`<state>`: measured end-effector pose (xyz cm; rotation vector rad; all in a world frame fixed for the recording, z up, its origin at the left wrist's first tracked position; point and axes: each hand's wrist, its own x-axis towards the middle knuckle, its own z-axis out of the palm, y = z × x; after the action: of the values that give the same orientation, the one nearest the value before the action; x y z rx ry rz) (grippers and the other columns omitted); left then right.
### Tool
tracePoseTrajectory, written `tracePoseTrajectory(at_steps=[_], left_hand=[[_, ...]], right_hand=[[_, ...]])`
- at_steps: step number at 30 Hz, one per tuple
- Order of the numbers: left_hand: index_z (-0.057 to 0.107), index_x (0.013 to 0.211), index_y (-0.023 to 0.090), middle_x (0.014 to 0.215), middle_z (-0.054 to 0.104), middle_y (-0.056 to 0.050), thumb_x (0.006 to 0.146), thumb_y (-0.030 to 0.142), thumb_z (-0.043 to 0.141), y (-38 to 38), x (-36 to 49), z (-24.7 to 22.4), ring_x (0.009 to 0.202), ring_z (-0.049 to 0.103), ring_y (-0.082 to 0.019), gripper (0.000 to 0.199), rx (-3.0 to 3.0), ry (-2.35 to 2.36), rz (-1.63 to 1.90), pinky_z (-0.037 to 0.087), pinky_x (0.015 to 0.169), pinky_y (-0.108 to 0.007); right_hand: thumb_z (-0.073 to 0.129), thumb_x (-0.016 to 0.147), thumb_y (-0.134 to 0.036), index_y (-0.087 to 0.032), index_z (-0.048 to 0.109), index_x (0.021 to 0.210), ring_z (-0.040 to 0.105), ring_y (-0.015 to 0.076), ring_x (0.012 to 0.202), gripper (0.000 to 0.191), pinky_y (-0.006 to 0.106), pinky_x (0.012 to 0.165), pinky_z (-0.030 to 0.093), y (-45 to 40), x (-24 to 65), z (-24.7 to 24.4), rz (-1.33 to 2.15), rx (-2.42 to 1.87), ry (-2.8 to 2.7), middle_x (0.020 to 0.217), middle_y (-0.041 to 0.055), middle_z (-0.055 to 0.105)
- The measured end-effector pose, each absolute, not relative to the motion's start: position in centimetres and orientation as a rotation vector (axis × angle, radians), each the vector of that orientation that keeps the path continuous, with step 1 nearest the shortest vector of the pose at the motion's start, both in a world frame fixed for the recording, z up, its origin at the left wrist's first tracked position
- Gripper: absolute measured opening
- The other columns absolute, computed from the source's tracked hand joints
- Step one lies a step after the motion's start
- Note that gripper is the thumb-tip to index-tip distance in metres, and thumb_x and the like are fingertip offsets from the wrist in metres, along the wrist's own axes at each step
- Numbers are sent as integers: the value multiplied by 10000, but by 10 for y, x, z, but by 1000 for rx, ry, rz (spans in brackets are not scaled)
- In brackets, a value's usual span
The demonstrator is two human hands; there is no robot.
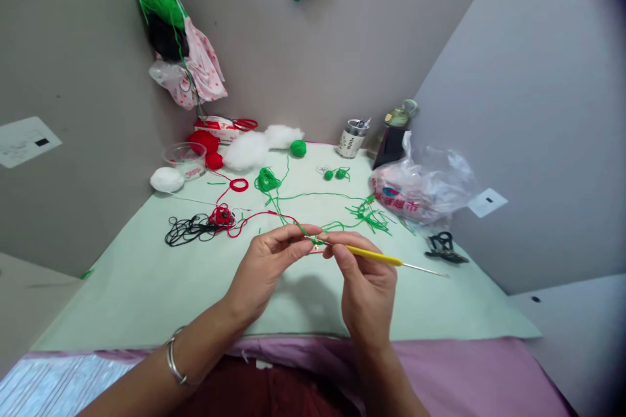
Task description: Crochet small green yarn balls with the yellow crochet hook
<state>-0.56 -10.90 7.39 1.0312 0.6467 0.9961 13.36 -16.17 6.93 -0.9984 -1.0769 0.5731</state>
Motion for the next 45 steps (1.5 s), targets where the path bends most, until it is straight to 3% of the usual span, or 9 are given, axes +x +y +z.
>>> tracePoseTrajectory(at_steps=[10,13,18,21,27,31,34,37,45], left_hand=[[809,1159,265,830,660,-4,780,296,884,-109,-8,74,749,573,-133,388,1060,672,975,443,669,-243],[718,1338,292,816,646,14,767,270,893,-110,-8,76,698,551,-118,597,1032,652,964,397,610,-235],[533,1536,300,790,631,39,761,260,907,-115,-6,78,629,461,-83,862,977,636,986,319,555,-216],[579,1490,250,719,562,63,750,274,917,-118,-5,78,555,365,-51,814,827,575,904,288,526,-200],[748,1267,221,768,548,52,756,207,882,-115,-9,83,479,188,-1,528,651,477,810,245,462,-186],[762,1264,280,829,599,21,750,227,881,-118,-7,83,513,271,-31,531,764,496,832,242,470,-210],[765,1272,313,798,575,23,779,263,875,-122,-4,78,581,357,-66,507,863,531,848,288,519,-219],[771,1265,324,860,588,10,791,275,875,-122,-5,73,661,420,-88,488,926,572,870,336,579,-228],[807,1164,252,779,539,20,835,390,840,-120,-5,76,607,370,-84,359,946,594,913,308,581,-258]], right_hand=[[709,951,-248,-303,817,958,686,197,844,121,329,690,576,-160,133,68,565,-994,-1101,942,35,778],[686,964,-216,-310,801,958,696,206,908,149,332,711,579,-161,133,66,532,-982,-1156,968,33,770],[671,935,-66,-351,764,1207,721,206,960,405,360,815,607,-163,131,53,43,-1056,-1446,1050,52,749],[694,907,-28,-374,729,1298,725,212,984,523,363,817,608,-166,128,47,-201,-1063,-1502,1123,68,741],[619,989,-153,-307,789,1019,668,192,800,232,348,726,550,-170,136,61,320,-985,-1187,839,21,720],[646,986,-227,-304,795,954,645,181,746,171,338,696,534,-168,139,65,568,-891,-1103,834,16,722],[672,975,-243,-309,806,948,679,192,827,152,331,720,552,-167,137,64,550,-953,-1124,906,24,757],[666,982,-237,-315,809,978,645,168,752,163,314,677,541,-167,137,63,519,-1019,-1129,883,14,749],[654,975,-167,-303,792,984,693,188,845,194,336,738,562,-169,137,64,441,-1001,-1197,919,18,775]])
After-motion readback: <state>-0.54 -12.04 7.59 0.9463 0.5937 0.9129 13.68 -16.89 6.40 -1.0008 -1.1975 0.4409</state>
